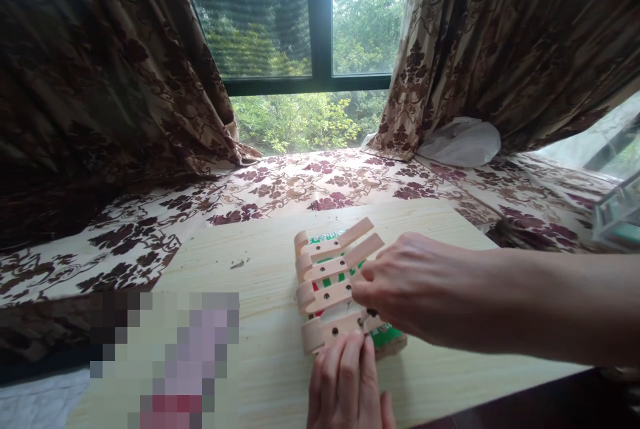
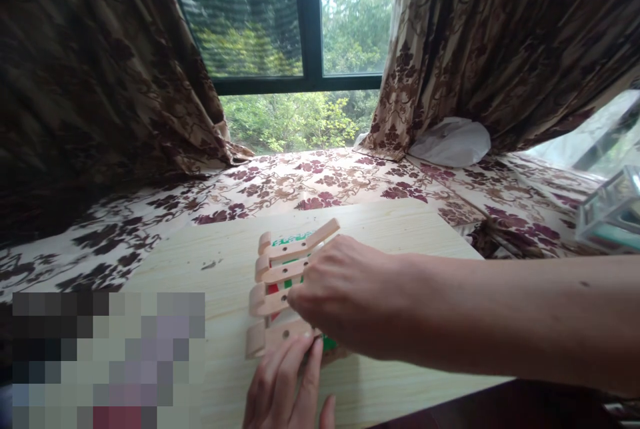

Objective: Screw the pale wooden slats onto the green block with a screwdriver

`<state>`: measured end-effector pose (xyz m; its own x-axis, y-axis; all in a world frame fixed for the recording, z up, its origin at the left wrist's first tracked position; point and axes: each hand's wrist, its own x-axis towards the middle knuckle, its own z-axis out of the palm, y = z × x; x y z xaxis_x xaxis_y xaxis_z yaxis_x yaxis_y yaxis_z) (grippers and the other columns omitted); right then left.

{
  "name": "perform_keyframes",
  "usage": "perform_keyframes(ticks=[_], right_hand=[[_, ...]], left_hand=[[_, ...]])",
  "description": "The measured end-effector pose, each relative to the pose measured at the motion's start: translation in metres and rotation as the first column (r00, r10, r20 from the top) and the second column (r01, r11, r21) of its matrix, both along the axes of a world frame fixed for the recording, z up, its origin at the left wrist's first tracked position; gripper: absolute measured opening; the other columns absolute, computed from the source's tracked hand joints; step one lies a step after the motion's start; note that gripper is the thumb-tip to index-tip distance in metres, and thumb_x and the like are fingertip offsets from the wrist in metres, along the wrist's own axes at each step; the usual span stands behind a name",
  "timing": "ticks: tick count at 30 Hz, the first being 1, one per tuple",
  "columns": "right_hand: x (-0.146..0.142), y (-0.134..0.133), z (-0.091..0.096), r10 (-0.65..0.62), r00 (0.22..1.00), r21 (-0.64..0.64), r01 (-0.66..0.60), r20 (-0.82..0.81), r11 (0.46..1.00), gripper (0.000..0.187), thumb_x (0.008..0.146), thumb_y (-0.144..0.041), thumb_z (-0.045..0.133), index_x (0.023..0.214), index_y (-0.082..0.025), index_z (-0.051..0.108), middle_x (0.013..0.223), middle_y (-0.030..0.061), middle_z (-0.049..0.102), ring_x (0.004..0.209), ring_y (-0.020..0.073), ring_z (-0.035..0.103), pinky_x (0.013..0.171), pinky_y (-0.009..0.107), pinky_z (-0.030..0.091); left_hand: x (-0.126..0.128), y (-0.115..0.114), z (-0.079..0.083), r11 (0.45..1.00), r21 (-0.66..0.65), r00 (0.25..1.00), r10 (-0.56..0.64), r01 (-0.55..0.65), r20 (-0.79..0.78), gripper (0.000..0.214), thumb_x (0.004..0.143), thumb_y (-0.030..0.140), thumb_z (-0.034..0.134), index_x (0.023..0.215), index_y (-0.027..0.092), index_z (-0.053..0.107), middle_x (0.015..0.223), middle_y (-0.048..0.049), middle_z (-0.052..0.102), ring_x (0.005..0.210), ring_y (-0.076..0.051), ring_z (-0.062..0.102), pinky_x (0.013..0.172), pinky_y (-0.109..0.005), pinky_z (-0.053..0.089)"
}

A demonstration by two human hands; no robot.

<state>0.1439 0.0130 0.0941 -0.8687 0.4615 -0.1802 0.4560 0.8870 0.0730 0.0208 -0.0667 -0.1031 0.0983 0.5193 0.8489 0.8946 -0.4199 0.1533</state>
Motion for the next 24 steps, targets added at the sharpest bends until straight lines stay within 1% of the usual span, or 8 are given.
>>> perform_keyframes(ticks=[3, 7, 9, 12, 14, 16, 19, 24], right_hand=[[0.003, -0.003, -0.004, 0.127, 0.988, 0.068, -0.121, -0.088, 0.99, 0.014, 0.078, -0.008, 0.052, 0.069, -0.017, 0.058, 0.067, 0.0018, 0.058, 0.054, 0.0126, 0.041, 0.049, 0.029, 0.018], [0.002, -0.004, -0.008, 0.179, 0.979, 0.071, -0.173, -0.099, 0.982, 0.017, 0.079, -0.007, 0.05, 0.068, -0.016, 0.057, 0.066, 0.0023, 0.057, 0.055, 0.0123, 0.041, 0.05, 0.03, 0.019], [0.001, -0.002, -0.006, 0.138, 0.989, 0.024, -0.137, -0.056, 0.99, 0.016, 0.08, -0.008, 0.049, 0.069, -0.015, 0.058, 0.065, 0.0031, 0.057, 0.054, 0.0115, 0.04, 0.05, 0.029, 0.021], [0.0, 0.001, -0.003, -0.006, 0.999, -0.049, 0.008, 0.04, 0.999, 0.013, 0.081, -0.013, 0.05, 0.071, -0.013, 0.059, 0.061, 0.0032, 0.057, 0.049, 0.0101, 0.037, 0.047, 0.027, 0.021], [0.001, 0.002, -0.002, -0.094, 0.994, -0.05, 0.097, 0.059, 0.994, 0.013, 0.081, -0.017, 0.05, 0.071, -0.013, 0.058, 0.06, 0.0029, 0.056, 0.046, 0.0096, 0.034, 0.044, 0.026, 0.019], [0.002, 0.002, -0.001, -0.134, 0.99, -0.026, 0.135, 0.038, 0.99, 0.011, 0.08, -0.018, 0.052, 0.07, -0.013, 0.057, 0.059, 0.0024, 0.056, 0.045, 0.0094, 0.032, 0.044, 0.026, 0.018], [0.005, 0.0, 0.002, -0.064, 0.998, 0.002, 0.064, -0.025, 0.998, 0.003, 0.075, -0.013, 0.055, 0.072, -0.015, 0.055, 0.059, 0.0005, 0.054, 0.047, 0.0099, 0.034, 0.044, 0.026, 0.018], [0.007, -0.002, 0.006, 0.089, 0.993, -0.009, -0.09, -0.08, 0.996, 0.011, 0.077, -0.01, 0.051, 0.07, -0.016, 0.055, 0.063, 0.0016, 0.056, 0.055, 0.0119, 0.043, 0.049, 0.027, 0.022]], left_hand=[[0.0, 0.0, 0.0, 1.0, -0.009, 1.0, -0.003, 0.003, 0.008, 0.031, 0.08, 0.025, 0.042, 0.097, 0.016, 0.067, 0.098, -0.006, 0.066, 0.101, -0.02, 0.053, 0.101, -0.033, 0.03], [0.0, 0.0, -0.001, 1.0, -0.011, 1.0, 0.001, -0.001, 0.005, 0.031, 0.08, 0.024, 0.042, 0.097, 0.017, 0.067, 0.097, -0.0057, 0.066, 0.101, -0.02, 0.053, 0.1, -0.033, 0.03], [-0.001, 0.0, -0.001, 1.0, -0.01, 1.0, -0.008, 0.008, 0.003, 0.031, 0.08, 0.023, 0.042, 0.098, 0.016, 0.066, 0.097, -0.006, 0.066, 0.1, -0.02, 0.053, 0.1, -0.033, 0.03], [-0.001, 0.0, -0.001, 1.0, -0.009, 1.0, -0.017, 0.017, -0.002, 0.031, 0.079, 0.023, 0.043, 0.099, 0.016, 0.066, 0.098, -0.006, 0.067, 0.101, -0.02, 0.053, 0.1, -0.033, 0.03], [-0.001, 0.0, 0.0, 1.0, -0.007, 1.0, -0.014, 0.014, -0.005, 0.031, 0.079, 0.023, 0.043, 0.099, 0.016, 0.066, 0.098, -0.0059, 0.067, 0.101, -0.019, 0.053, 0.1, -0.033, 0.03], [-0.001, 0.0, 0.001, 1.0, -0.009, 1.0, -0.01, 0.01, -0.006, 0.031, 0.079, 0.023, 0.044, 0.1, 0.017, 0.066, 0.098, -0.006, 0.066, 0.102, -0.02, 0.053, 0.1, -0.034, 0.03], [0.0, 0.0, 0.002, 1.0, -0.013, 1.0, -0.006, 0.006, 0.002, 0.031, 0.079, 0.024, 0.044, 0.099, 0.017, 0.066, 0.099, -0.0061, 0.067, 0.101, -0.02, 0.054, 0.101, -0.034, 0.03], [0.0, -0.001, 0.001, 1.0, -0.014, 1.0, 0.0, 0.0, 0.005, 0.031, 0.078, 0.023, 0.044, 0.099, 0.016, 0.066, 0.099, -0.0061, 0.066, 0.1, -0.02, 0.054, 0.1, -0.034, 0.031]])
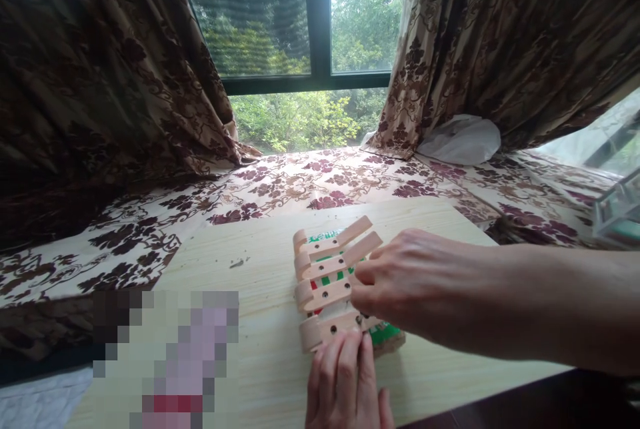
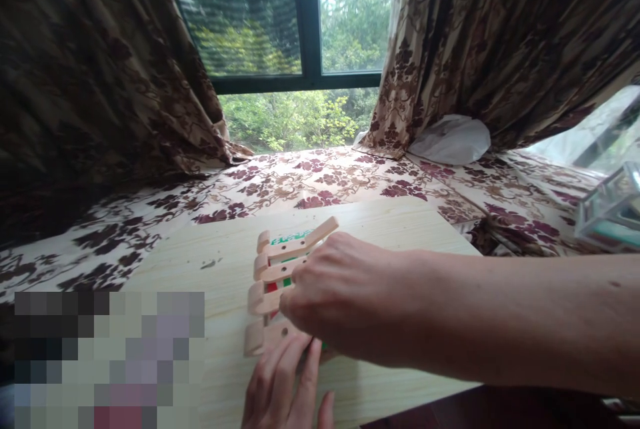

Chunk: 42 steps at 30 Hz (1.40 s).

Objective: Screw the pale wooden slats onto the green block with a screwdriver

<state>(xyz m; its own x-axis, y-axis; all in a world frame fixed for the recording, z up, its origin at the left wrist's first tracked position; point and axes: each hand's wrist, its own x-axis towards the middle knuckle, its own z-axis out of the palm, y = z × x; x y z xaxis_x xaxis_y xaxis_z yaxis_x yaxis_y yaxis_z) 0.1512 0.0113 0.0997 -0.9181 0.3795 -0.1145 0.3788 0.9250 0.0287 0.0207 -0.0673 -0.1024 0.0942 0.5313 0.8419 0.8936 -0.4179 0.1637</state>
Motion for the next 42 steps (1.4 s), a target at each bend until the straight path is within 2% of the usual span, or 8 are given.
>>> perform_keyframes(ticks=[5, 9, 12, 16, 22, 32, 35, 42], right_hand=[[-0.004, 0.002, -0.005, 0.031, 0.999, -0.05, -0.029, 0.039, 0.998, 0.014, 0.078, -0.007, 0.048, 0.072, -0.015, 0.058, 0.067, 0.0035, 0.059, 0.058, 0.0122, 0.045, 0.052, 0.026, 0.025], [-0.009, 0.005, -0.005, -0.131, 0.979, -0.064, 0.143, 0.156, 0.988, 0.015, 0.082, -0.014, 0.048, 0.071, -0.014, 0.058, 0.061, 0.0022, 0.057, 0.049, 0.0105, 0.039, 0.046, 0.026, 0.022], [-0.01, 0.006, -0.004, -0.218, 0.968, -0.029, 0.224, 0.126, 0.974, 0.017, 0.083, -0.02, 0.048, 0.069, -0.014, 0.057, 0.059, 0.0017, 0.056, 0.046, 0.0099, 0.035, 0.045, 0.026, 0.019], [-0.006, 0.004, -0.004, -0.113, 0.992, -0.017, 0.114, 0.051, 0.993, 0.009, 0.078, -0.015, 0.053, 0.07, -0.015, 0.055, 0.059, 0.0006, 0.055, 0.049, 0.0104, 0.037, 0.046, 0.026, 0.019], [-0.005, 0.002, -0.003, 0.036, 0.999, -0.035, -0.035, 0.032, 0.999, 0.016, 0.08, -0.008, 0.046, 0.072, -0.014, 0.059, 0.066, 0.0034, 0.057, 0.058, 0.0123, 0.042, 0.052, 0.028, 0.025], [-0.011, 0.005, -0.001, -0.23, 0.966, -0.024, 0.235, 0.117, 0.972, 0.02, 0.082, -0.02, 0.047, 0.067, -0.014, 0.058, 0.057, 0.0033, 0.056, 0.044, 0.0103, 0.035, 0.044, 0.027, 0.017], [-0.009, 0.001, 0.004, -0.158, 0.98, 0.0, 0.159, 0.12, 0.987, 0.007, 0.076, -0.013, 0.052, 0.073, -0.014, 0.058, 0.06, 0.0024, 0.057, 0.047, 0.0111, 0.039, 0.045, 0.027, 0.018], [-0.011, -0.002, 0.003, 0.033, 0.995, -0.006, -0.033, 0.097, 0.999, 0.013, 0.074, -0.004, 0.048, 0.073, -0.014, 0.058, 0.065, 0.0035, 0.056, 0.057, 0.0133, 0.044, 0.051, 0.029, 0.026]], left_hand=[[-0.001, 0.001, -0.002, 1.0, 0.011, 1.0, -0.014, 0.014, 0.002, 0.031, 0.078, 0.021, 0.044, 0.098, 0.016, 0.066, 0.098, -0.0058, 0.066, 0.1, -0.02, 0.054, 0.099, -0.034, 0.031], [0.0, 0.001, -0.001, 1.0, 0.01, 1.0, -0.011, 0.011, 0.004, 0.03, 0.078, 0.022, 0.045, 0.097, 0.015, 0.067, 0.097, -0.0057, 0.067, 0.099, -0.02, 0.054, 0.1, -0.033, 0.03], [0.0, 0.001, 0.0, 1.0, 0.014, 1.0, -0.008, 0.008, -0.004, 0.03, 0.078, 0.023, 0.044, 0.097, 0.016, 0.067, 0.097, -0.006, 0.066, 0.099, -0.02, 0.054, 0.1, -0.033, 0.03], [0.0, 0.001, 0.0, 1.0, 0.014, 1.0, -0.007, 0.007, -0.002, 0.031, 0.077, 0.021, 0.044, 0.098, 0.016, 0.066, 0.098, -0.0059, 0.066, 0.099, -0.02, 0.055, 0.1, -0.034, 0.032], [0.002, 0.001, -0.001, 1.0, 0.023, 1.0, -0.001, 0.0, 0.026, 0.031, 0.077, 0.02, 0.044, 0.097, 0.017, 0.066, 0.097, -0.0056, 0.066, 0.1, -0.02, 0.054, 0.099, -0.034, 0.032], [0.001, 0.0, 0.0, 1.0, 0.009, 1.0, -0.01, 0.01, 0.012, 0.031, 0.078, 0.023, 0.044, 0.097, 0.016, 0.066, 0.097, -0.0056, 0.067, 0.099, -0.02, 0.055, 0.1, -0.034, 0.032], [0.0, 0.001, 0.001, 1.0, 0.019, 1.0, -0.015, 0.015, 0.007, 0.031, 0.079, 0.025, 0.044, 0.098, 0.016, 0.066, 0.098, -0.0061, 0.066, 0.099, -0.02, 0.056, 0.1, -0.034, 0.032], [0.001, 0.001, -0.002, 0.999, 0.034, 1.0, 0.005, -0.005, 0.009, 0.03, 0.076, 0.019, 0.043, 0.094, 0.018, 0.067, 0.098, -0.0048, 0.066, 0.098, -0.02, 0.056, 0.099, -0.034, 0.033]])
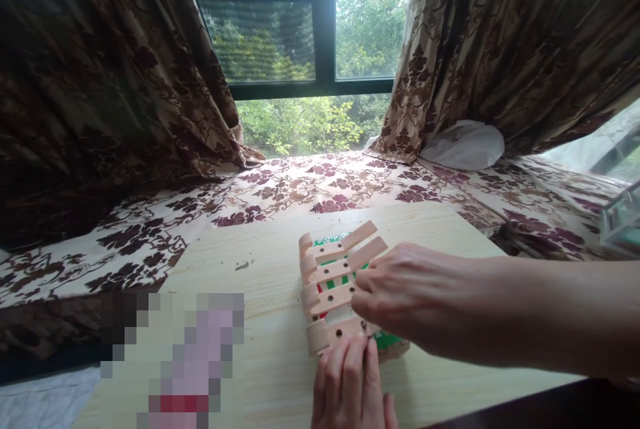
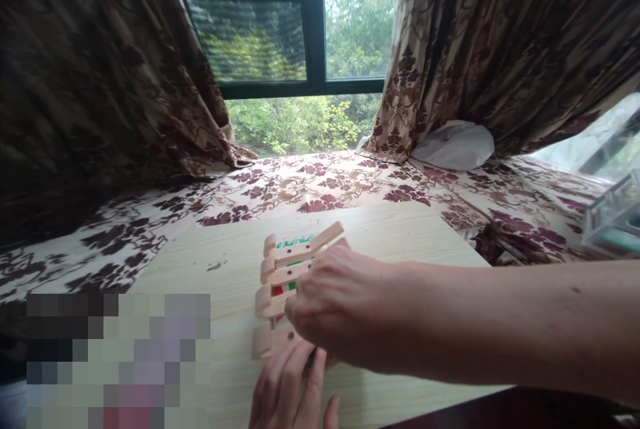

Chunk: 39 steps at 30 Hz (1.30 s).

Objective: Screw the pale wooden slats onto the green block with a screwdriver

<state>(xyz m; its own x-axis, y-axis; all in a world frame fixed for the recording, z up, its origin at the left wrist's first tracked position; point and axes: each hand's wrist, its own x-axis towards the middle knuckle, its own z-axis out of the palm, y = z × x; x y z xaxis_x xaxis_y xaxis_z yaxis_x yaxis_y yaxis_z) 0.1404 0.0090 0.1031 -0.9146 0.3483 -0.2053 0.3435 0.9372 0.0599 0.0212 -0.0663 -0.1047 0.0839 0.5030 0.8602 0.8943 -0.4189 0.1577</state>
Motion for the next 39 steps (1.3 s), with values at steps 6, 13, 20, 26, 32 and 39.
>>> perform_keyframes(ticks=[6, 13, 20, 26, 32, 39], right_hand=[[-0.001, 0.005, -0.007, -0.165, 0.986, 0.002, 0.165, 0.024, 0.986, 0.019, 0.084, -0.016, 0.044, 0.074, -0.012, 0.059, 0.061, 0.005, 0.058, 0.047, 0.0115, 0.041, 0.045, 0.027, 0.02], [-0.001, -0.001, 0.002, -0.101, 0.994, -0.007, 0.101, 0.032, 0.995, 0.011, 0.08, -0.011, 0.049, 0.072, -0.014, 0.057, 0.063, 0.0038, 0.058, 0.053, 0.0121, 0.046, 0.047, 0.026, 0.022], [-0.005, 0.004, -0.005, -0.111, 0.993, -0.024, 0.112, 0.032, 0.993, 0.017, 0.084, -0.013, 0.045, 0.072, -0.013, 0.057, 0.063, 0.0037, 0.058, 0.052, 0.0109, 0.042, 0.048, 0.026, 0.021], [0.001, 0.005, -0.01, -0.309, 0.951, 0.002, 0.309, -0.004, 0.951, 0.022, 0.084, -0.023, 0.044, 0.067, -0.015, 0.056, 0.058, 0.0025, 0.056, 0.045, 0.0099, 0.033, 0.045, 0.027, 0.018], [0.006, -0.002, -0.01, -0.074, 0.993, 0.027, 0.077, -0.088, 0.997, 0.01, 0.079, -0.011, 0.05, 0.071, -0.016, 0.053, 0.067, 0.0014, 0.057, 0.055, 0.012, 0.041, 0.05, 0.028, 0.024], [-0.003, -0.01, -0.022, -0.119, 0.991, 0.083, 0.124, -0.066, 0.989, 0.014, 0.079, -0.005, 0.046, 0.072, -0.015, 0.054, 0.064, 0.0029, 0.056, 0.054, 0.0125, 0.045, 0.049, 0.029, 0.023]], left_hand=[[0.0, 0.0, 0.0, 1.0, -0.013, 1.0, -0.008, 0.008, 0.005, 0.03, 0.078, 0.024, 0.044, 0.097, 0.017, 0.066, 0.098, -0.0048, 0.066, 0.098, -0.019, 0.056, 0.1, -0.033, 0.031], [0.0, 0.001, 0.0, 1.0, 0.016, 1.0, -0.005, 0.005, -0.005, 0.031, 0.08, 0.028, 0.043, 0.097, 0.016, 0.067, 0.098, -0.0056, 0.066, 0.098, -0.02, 0.056, 0.1, -0.033, 0.031], [0.001, 0.001, 0.0, 1.0, 0.007, 1.0, -0.003, 0.003, -0.001, 0.031, 0.08, 0.026, 0.042, 0.097, 0.016, 0.067, 0.097, -0.0054, 0.066, 0.098, -0.02, 0.056, 0.1, -0.033, 0.031], [0.0, 0.001, 0.001, 1.0, 0.004, 1.0, -0.017, 0.017, 0.003, 0.032, 0.081, 0.026, 0.042, 0.096, 0.014, 0.067, 0.097, -0.0074, 0.066, 0.1, -0.02, 0.054, 0.1, -0.034, 0.031], [0.0, 0.0, 0.001, 1.0, 0.006, 1.0, -0.027, 0.027, 0.004, 0.031, 0.081, 0.025, 0.042, 0.097, 0.014, 0.066, 0.099, -0.0075, 0.065, 0.101, -0.021, 0.054, 0.1, -0.035, 0.031], [-0.002, 0.002, -0.003, 0.999, 0.003, 0.999, -0.052, 0.052, 0.012, 0.028, 0.075, 0.008, 0.051, 0.098, 0.016, 0.065, 0.1, -0.007, 0.064, 0.102, -0.021, 0.053, 0.095, -0.037, 0.034]])
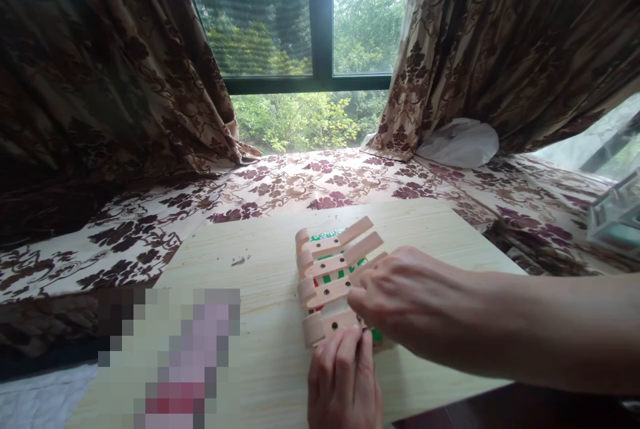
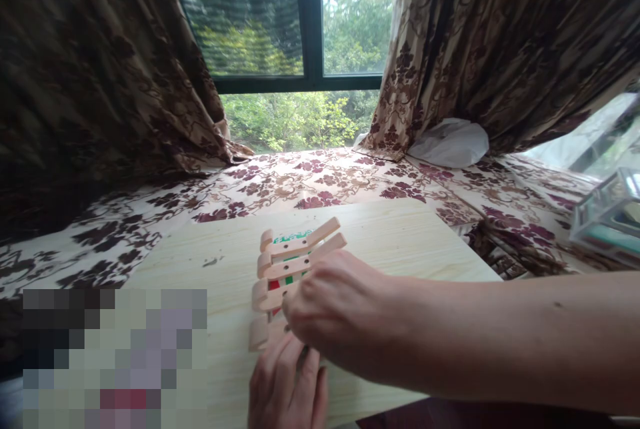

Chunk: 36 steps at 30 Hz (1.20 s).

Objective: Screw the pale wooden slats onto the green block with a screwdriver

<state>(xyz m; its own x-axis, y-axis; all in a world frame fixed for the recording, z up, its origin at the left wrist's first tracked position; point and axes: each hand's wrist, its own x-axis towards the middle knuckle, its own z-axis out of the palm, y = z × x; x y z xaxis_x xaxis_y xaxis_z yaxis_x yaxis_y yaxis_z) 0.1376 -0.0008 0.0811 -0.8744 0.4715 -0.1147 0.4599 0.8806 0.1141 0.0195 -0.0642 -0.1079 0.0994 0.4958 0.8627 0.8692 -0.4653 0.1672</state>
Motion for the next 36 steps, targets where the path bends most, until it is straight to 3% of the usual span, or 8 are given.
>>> perform_keyframes(ticks=[3, 6, 14, 17, 24, 29, 32, 36], right_hand=[[-0.002, 0.006, 0.003, -0.168, 0.984, -0.039, 0.171, 0.061, 0.985, 0.011, 0.081, -0.015, 0.048, 0.072, -0.014, 0.055, 0.061, 0.003, 0.057, 0.047, 0.011, 0.042, 0.045, 0.029, 0.018], [0.003, 0.011, 0.008, -0.227, 0.974, -0.028, 0.227, 0.005, 0.973, 0.012, 0.082, -0.023, 0.048, 0.076, -0.014, 0.055, 0.064, 0.0035, 0.059, 0.05, 0.0118, 0.046, 0.045, 0.028, 0.019], [0.014, 0.009, 0.017, 0.155, 0.986, -0.054, -0.159, -0.068, 0.986, 0.007, 0.079, -0.01, 0.05, 0.075, -0.015, 0.052, 0.072, 0.0033, 0.061, 0.066, 0.0129, 0.053, 0.055, 0.026, 0.029], [0.011, 0.015, 0.011, 0.077, 0.992, -0.095, -0.086, -0.1, 0.992, 0.011, 0.082, -0.014, 0.046, 0.075, -0.015, 0.054, 0.071, 0.0037, 0.061, 0.064, 0.0124, 0.052, 0.054, 0.025, 0.028], [0.009, 0.016, -0.007, -0.267, 0.949, -0.055, 0.261, -0.169, 0.964, 0.026, 0.088, -0.029, 0.038, 0.069, -0.017, 0.051, 0.062, 0.0023, 0.057, 0.052, 0.0114, 0.045, 0.05, 0.028, 0.021], [0.012, 0.006, 0.0, -0.149, 0.979, -0.087, 0.138, -0.139, 0.987, 0.009, 0.086, -0.023, 0.045, 0.08, -0.018, 0.051, 0.075, 0.0014, 0.058, 0.068, 0.013, 0.051, 0.057, 0.026, 0.028], [0.012, 0.004, 0.002, -0.083, 0.991, -0.115, 0.071, -0.103, 0.991, 0.013, 0.088, -0.02, 0.042, 0.077, -0.018, 0.049, 0.074, 0.0019, 0.057, 0.072, 0.0132, 0.051, 0.061, 0.026, 0.03], [0.011, 0.012, -0.003, -0.15, 0.983, -0.196, 0.128, -0.105, 0.972, 0.019, 0.091, -0.023, 0.038, 0.076, -0.018, 0.049, 0.067, 0.0007, 0.054, 0.062, 0.0116, 0.047, 0.055, 0.026, 0.027]], left_hand=[[0.001, 0.002, -0.001, 1.0, 0.021, 1.0, 0.012, -0.012, 0.028, 0.033, 0.072, 0.003, 0.057, 0.101, 0.016, 0.064, 0.098, -0.0065, 0.065, 0.099, -0.021, 0.054, 0.092, -0.038, 0.036], [0.002, 0.005, 0.0, 0.999, 0.046, 0.999, 0.016, -0.018, 0.039, 0.03, 0.073, 0.004, 0.056, 0.099, 0.016, 0.065, 0.096, -0.0066, 0.065, 0.097, -0.02, 0.055, 0.091, -0.038, 0.036], [0.003, 0.008, 0.002, 0.994, 0.088, 0.997, 0.053, -0.057, 0.052, 0.028, 0.075, 0.015, 0.046, 0.091, 0.02, 0.068, 0.091, -0.0038, 0.067, 0.091, -0.02, 0.056, 0.089, -0.036, 0.036], [0.002, 0.008, 0.002, 0.997, 0.055, 0.998, 0.048, -0.05, 0.038, 0.026, 0.075, 0.016, 0.048, 0.092, 0.02, 0.067, 0.091, -0.0042, 0.066, 0.091, -0.02, 0.055, 0.088, -0.036, 0.037], [0.001, 0.006, -0.005, 1.0, 0.002, 0.998, -0.028, 0.028, 0.052, 0.028, 0.075, 0.013, 0.048, 0.098, 0.015, 0.065, 0.097, -0.007, 0.063, 0.098, -0.023, 0.052, 0.092, -0.038, 0.037], [0.0, 0.004, 0.0, 0.997, -0.019, 0.996, -0.078, 0.079, 0.039, 0.029, 0.073, 0.009, 0.052, 0.099, 0.013, 0.064, 0.098, -0.0079, 0.062, 0.099, -0.023, 0.052, 0.091, -0.038, 0.037], [-0.002, 0.004, 0.004, 0.995, -0.037, 0.995, -0.094, 0.095, 0.032, 0.03, 0.072, 0.008, 0.053, 0.1, 0.012, 0.064, 0.099, -0.0077, 0.063, 0.097, -0.022, 0.052, 0.088, -0.037, 0.039], [-0.005, 0.002, 0.006, 0.994, -0.066, 0.996, -0.087, 0.088, 0.017, 0.028, 0.072, 0.008, 0.056, 0.098, 0.013, 0.064, 0.098, -0.0073, 0.063, 0.094, -0.021, 0.053, 0.081, -0.035, 0.04]])
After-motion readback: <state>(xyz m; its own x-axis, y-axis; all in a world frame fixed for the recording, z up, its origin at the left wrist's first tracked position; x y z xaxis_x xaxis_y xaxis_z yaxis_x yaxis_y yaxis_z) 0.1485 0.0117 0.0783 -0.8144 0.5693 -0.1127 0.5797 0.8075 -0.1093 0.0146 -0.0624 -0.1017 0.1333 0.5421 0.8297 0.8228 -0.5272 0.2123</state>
